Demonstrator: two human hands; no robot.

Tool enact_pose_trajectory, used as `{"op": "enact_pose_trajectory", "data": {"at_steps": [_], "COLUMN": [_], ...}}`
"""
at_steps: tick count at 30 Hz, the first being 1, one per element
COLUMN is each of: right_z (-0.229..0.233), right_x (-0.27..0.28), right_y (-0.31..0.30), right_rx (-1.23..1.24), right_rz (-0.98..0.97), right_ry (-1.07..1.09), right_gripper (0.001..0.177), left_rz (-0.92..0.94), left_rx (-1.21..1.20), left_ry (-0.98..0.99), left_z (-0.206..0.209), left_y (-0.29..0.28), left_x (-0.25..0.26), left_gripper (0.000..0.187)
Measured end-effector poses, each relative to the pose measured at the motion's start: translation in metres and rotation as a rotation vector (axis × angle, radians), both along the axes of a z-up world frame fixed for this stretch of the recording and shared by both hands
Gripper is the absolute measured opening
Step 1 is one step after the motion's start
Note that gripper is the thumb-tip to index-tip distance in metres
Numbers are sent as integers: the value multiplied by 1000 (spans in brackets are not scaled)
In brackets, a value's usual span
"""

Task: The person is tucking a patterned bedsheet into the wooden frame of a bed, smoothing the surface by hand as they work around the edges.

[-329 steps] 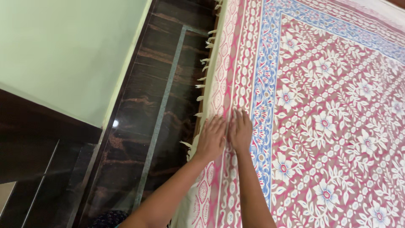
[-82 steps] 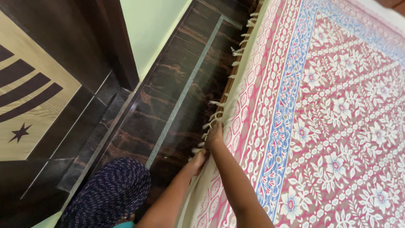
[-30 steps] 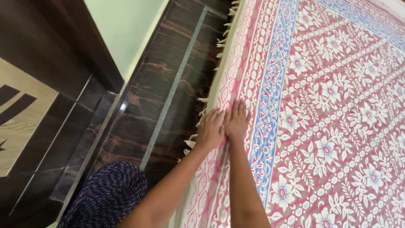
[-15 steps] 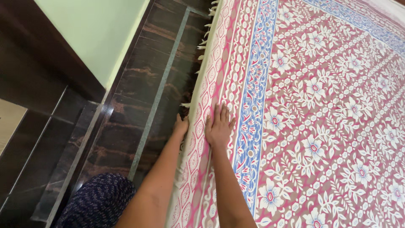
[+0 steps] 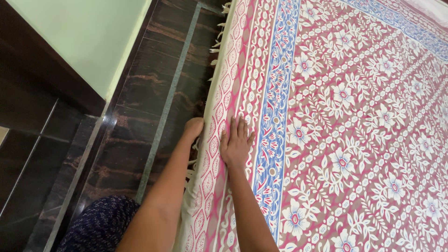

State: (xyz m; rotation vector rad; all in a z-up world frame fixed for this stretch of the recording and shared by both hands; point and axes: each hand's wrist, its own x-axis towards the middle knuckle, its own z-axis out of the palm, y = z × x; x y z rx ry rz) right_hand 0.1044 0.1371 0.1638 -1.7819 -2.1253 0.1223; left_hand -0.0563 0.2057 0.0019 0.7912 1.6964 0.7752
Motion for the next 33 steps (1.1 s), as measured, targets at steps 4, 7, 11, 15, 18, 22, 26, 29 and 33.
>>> {"op": "enact_pose_trajectory", "data": {"at_steps": [4,7,11,15,18,22,26,29,33], "right_z": [1,1,1,0,0,-4,-1,-1,-5], "right_x": [-2,-1,-4,-5,-5,-5,-2,-2,1], "right_y": [3,0,1,-1,0,3,1,0,1], "right_rx": [15,13,14,14,17,11,-5,-14,-10], "right_rz": [-5,-3,-12,-27,-31,-27,-28,-28,-24], "right_ry": [0,-7,-28,-42,-42,-48,-45,-23,-15], "right_gripper": [61,62,63,64,66,68,67,68,66], "left_rz": [-37,-44,-56,-8,17,43,100,108,160], "left_rx": [50,-49,-61,-46,8,-64,130,217,236], "left_ry": [-351,-593,-662,-702,-770,-710,-554,-401,138], "left_z": [-6,-10,-12,-20,-12,13,8,-16,-42], "left_y": [0,0,7,5,-2,-2,-19,-48,-80], "left_x": [-2,-9,-17,-10,-5,7,11,6,-5], "left_gripper": [55,56,57,56,63,80,77,61,39]}}
